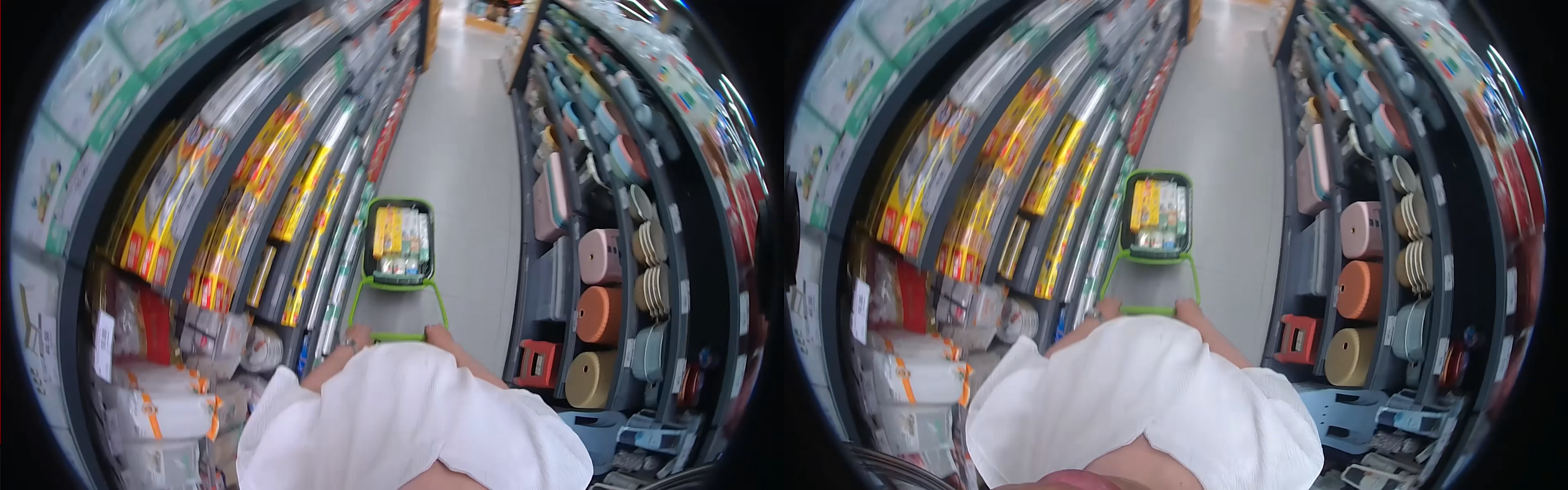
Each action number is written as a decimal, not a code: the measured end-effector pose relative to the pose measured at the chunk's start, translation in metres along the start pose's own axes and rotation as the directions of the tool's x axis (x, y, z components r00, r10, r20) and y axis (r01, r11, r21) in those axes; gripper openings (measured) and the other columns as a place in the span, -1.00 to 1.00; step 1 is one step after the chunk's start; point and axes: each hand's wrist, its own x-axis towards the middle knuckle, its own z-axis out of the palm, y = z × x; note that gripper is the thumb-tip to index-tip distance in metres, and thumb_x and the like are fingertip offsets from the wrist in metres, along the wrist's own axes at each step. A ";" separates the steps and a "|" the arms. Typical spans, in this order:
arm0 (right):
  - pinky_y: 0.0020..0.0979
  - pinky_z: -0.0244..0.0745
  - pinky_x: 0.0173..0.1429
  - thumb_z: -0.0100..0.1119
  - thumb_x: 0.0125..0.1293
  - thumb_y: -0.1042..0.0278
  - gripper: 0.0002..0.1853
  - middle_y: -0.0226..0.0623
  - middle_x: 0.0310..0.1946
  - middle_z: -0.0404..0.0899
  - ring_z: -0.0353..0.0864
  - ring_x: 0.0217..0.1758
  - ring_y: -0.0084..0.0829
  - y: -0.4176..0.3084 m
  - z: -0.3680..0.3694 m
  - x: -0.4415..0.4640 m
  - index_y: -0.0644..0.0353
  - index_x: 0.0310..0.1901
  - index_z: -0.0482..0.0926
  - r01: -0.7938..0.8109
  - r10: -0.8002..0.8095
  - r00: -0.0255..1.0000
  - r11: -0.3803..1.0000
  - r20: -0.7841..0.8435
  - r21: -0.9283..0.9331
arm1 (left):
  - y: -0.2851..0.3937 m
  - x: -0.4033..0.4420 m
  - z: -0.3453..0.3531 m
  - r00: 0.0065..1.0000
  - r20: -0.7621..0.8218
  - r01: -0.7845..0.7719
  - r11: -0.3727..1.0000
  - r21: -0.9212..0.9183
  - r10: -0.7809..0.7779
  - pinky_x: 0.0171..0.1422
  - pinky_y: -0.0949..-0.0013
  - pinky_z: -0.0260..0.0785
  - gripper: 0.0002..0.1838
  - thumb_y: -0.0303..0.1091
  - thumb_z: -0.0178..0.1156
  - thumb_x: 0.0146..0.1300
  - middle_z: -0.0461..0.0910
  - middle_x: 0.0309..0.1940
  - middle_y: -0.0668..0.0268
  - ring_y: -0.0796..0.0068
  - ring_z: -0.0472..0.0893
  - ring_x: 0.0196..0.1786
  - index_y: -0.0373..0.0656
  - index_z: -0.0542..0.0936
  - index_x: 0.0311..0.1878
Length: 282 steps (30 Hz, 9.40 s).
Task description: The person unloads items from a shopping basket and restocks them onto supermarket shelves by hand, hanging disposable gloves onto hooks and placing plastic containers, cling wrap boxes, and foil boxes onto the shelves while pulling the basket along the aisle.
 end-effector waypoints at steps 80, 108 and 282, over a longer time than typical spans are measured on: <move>0.02 0.61 -0.09 0.30 0.03 -0.07 -0.59 -0.02 -0.36 0.72 0.72 -0.21 0.06 0.071 -0.157 0.180 0.16 -0.33 0.74 0.037 -0.146 0.971 0.874 0.189 0.485 | 0.053 0.140 -0.208 0.869 -0.298 0.316 0.905 -0.284 -0.396 0.35 0.12 0.34 -0.40 -0.32 0.46 0.16 0.50 0.17 -0.05 -0.01 0.51 0.23 -0.34 0.46 0.21; -0.13 0.59 0.09 0.26 0.24 0.16 -0.56 0.03 -0.16 0.72 0.71 -0.06 0.03 0.259 -0.141 0.475 0.26 0.09 0.61 -0.223 0.450 0.874 0.705 -0.182 0.673 | -0.132 0.526 -0.166 0.832 -0.419 0.193 0.897 -0.398 -0.365 0.13 0.15 0.54 -0.45 -0.21 0.39 0.22 0.72 -0.04 0.00 0.12 0.74 -0.02 -0.35 0.52 0.19; -0.48 0.48 -0.08 0.08 0.59 0.20 -0.42 -0.26 -0.01 0.56 0.51 -0.08 -0.55 0.015 -0.404 0.043 0.26 0.51 0.27 0.351 0.222 0.893 0.205 -0.392 0.914 | 0.260 -0.033 -0.350 0.634 -0.504 -0.510 0.173 -0.842 -0.586 -0.01 0.37 0.60 -0.56 -0.20 -0.01 0.64 0.70 -0.03 0.06 0.38 0.73 -0.14 -0.33 0.35 0.36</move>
